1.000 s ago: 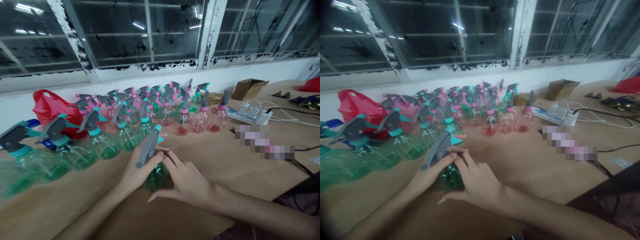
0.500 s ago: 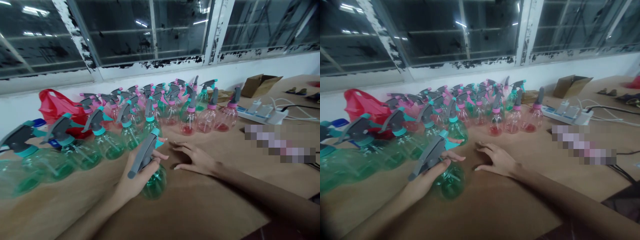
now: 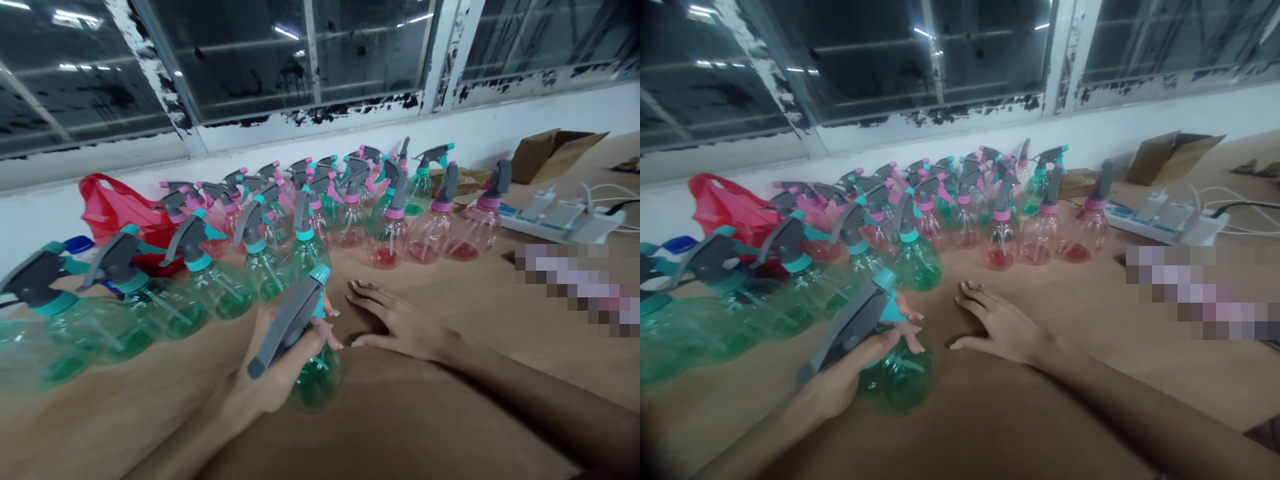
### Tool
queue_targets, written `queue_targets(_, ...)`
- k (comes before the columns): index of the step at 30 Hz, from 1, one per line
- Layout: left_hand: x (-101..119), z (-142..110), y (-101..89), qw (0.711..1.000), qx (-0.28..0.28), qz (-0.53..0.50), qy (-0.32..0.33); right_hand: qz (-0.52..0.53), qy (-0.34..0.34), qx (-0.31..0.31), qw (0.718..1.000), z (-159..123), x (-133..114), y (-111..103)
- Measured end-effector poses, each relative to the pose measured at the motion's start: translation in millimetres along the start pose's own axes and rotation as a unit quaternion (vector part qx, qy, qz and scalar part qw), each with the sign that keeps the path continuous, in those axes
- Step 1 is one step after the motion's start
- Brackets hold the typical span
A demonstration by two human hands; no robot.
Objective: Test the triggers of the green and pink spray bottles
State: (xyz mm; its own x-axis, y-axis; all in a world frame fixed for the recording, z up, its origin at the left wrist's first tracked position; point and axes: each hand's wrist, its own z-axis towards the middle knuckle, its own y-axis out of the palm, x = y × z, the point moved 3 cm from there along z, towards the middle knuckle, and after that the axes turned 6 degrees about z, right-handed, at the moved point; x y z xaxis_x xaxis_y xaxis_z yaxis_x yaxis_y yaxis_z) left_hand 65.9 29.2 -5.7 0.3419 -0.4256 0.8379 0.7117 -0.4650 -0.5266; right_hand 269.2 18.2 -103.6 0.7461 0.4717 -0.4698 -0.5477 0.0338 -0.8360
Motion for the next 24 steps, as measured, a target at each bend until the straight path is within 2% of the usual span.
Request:
queue_targets(5,5.7,-1.2,-0.9,0.999,0.040,0.025,-0.014,-0.008,0.008,-0.024,1.000,-1.4,-0.6,-2.4)
queue_targets(9,11.4,-0.1,-0.1,0.997,0.050,0.065,0.002,-0.011,0.005,-0.026,1.000,-2.6,1.4,-1.9)
queue_targets(16,8.6,-0.5,-0.9,0.990,0.079,0.110,0.026,-0.015,0.001,-0.028,1.000,-5.4,1.4,-1.0)
queue_targets(20,12.1,-0.2,-1.8,0.991,0.077,0.104,0.032,-0.011,-0.002,-0.020,1.000,-6.7,1.2,-1.0)
queue_targets(24,9.1,1.2,-0.4,0.993,0.062,0.096,0.003,-0.017,-0.004,-0.024,1.000,-7.9,1.1,-1.1)
